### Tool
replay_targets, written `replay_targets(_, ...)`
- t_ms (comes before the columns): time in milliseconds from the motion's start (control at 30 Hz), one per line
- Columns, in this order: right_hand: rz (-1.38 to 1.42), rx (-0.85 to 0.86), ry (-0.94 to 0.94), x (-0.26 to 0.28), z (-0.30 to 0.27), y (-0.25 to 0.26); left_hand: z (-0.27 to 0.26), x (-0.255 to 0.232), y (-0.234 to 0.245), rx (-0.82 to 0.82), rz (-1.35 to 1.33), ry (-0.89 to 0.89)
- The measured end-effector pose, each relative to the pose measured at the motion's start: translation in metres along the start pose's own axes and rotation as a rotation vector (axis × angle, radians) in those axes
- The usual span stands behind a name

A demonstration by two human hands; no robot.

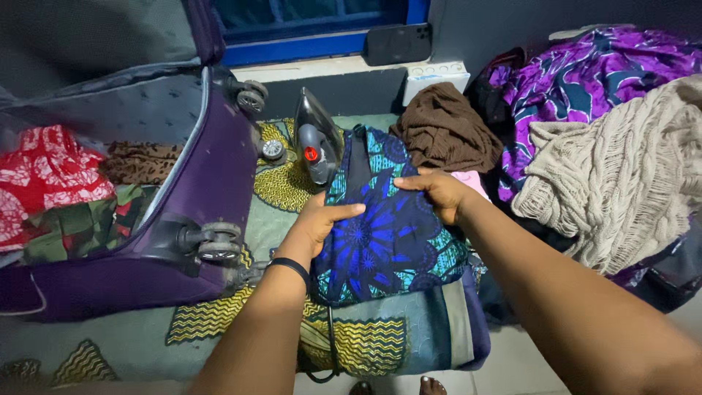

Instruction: The person folds clothes including a camouflage shirt, a leopard print top, a blue patterned skirt, and a white knit sweater, then places them one at a time into a suitcase.

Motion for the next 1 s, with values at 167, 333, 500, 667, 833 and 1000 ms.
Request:
replay_targets(167, 0.019, 0.122, 0.037, 0.0, -0.01, -0.004, -0.001, -0.001, -0.009, 0.037, -0.137, 0.144)
replay_targets(333, 0.057, 0.126, 0.004, -0.009, -0.01, -0.004, -0.005, 0.011, -0.015, 0.104, -0.193, 0.195)
replay_targets(500, 0.058, 0.086, 0.158, 0.01, -0.008, -0.003, 0.007, -0.013, -0.017, 0.028, -0.025, -0.006)
replay_targets(667, -0.034, 0.161, 0.285, 0.023, -0.006, -0.001, 0.016, -0.041, -0.012, 0.0, 0.241, -0.2)
replay_targets(833, -0.202, 0.245, -0.042, -0.036, -0.006, 0.008, -0.008, 0.012, 0.007, 0.06, 0.299, 0.088)
replay_targets(1000, -0.383, 0.072, -0.288, -0.095, -0.005, 0.012, -0.034, 0.067, 0.024, -0.079, 0.189, 0.385)
Point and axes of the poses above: each hand's wrist, its own z-axis towards the middle knuckle, its own y-axis out of the back of the hand, x = y × z, the point moved 5 cm from there along z, towards the middle knuckle, and after that the axes turned 11 degrees about -z, right-handed, at the moved point
